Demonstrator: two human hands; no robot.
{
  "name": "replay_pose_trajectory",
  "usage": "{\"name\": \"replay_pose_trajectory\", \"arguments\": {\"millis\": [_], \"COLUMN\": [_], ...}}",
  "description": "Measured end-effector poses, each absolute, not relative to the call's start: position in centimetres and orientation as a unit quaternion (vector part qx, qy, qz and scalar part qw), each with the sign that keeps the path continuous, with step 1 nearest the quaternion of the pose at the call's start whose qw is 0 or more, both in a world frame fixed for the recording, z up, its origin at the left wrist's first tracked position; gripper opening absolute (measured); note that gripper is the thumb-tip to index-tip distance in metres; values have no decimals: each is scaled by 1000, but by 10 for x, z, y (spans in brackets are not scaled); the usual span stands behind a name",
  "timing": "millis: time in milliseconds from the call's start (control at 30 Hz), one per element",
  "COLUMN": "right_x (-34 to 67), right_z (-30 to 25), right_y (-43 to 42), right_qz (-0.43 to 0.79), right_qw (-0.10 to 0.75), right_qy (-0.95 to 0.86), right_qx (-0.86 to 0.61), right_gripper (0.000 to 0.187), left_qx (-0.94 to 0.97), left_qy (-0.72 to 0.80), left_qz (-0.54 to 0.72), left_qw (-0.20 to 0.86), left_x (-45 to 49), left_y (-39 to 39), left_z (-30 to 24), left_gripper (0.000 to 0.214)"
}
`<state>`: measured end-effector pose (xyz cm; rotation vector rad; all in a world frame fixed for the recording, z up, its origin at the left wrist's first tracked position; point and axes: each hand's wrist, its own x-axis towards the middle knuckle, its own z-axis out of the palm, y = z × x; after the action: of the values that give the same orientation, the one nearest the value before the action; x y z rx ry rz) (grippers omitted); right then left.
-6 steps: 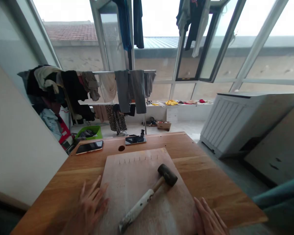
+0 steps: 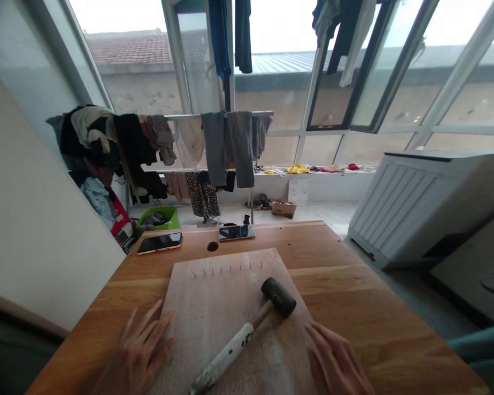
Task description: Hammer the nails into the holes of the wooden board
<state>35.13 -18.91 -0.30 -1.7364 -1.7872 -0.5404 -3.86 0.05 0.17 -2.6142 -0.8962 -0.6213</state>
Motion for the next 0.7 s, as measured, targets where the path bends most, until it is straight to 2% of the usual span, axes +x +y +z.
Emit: {"name": "replay_pose_trajectory", "arguments": {"millis": [200, 333, 533, 700], "right_x": [287, 278, 292, 300], "right_z": [30, 26, 31, 39], "right_y": [-125, -107, -118, -130], "right_qz": [-71, -14, -1, -35], "right_qw": [205, 187, 191, 203], "right_qy": [-826, -828, -827, -824], "right_qx": [-520, -529, -529, -528], "right_gripper": [61, 45, 45, 49], "left_qx": [-908, -906, -895, -871], "left_qy": [-342, -343, -342, -378], "left_qz": [-216, -223, -276, -306], "left_qw": [107, 106, 77, -60], "left_x": [-35, -32, -31, -20], "left_y": [-4, -6, -5, 12], "left_z": [6, 11, 12, 17], "left_gripper": [39, 38, 30, 30]}}
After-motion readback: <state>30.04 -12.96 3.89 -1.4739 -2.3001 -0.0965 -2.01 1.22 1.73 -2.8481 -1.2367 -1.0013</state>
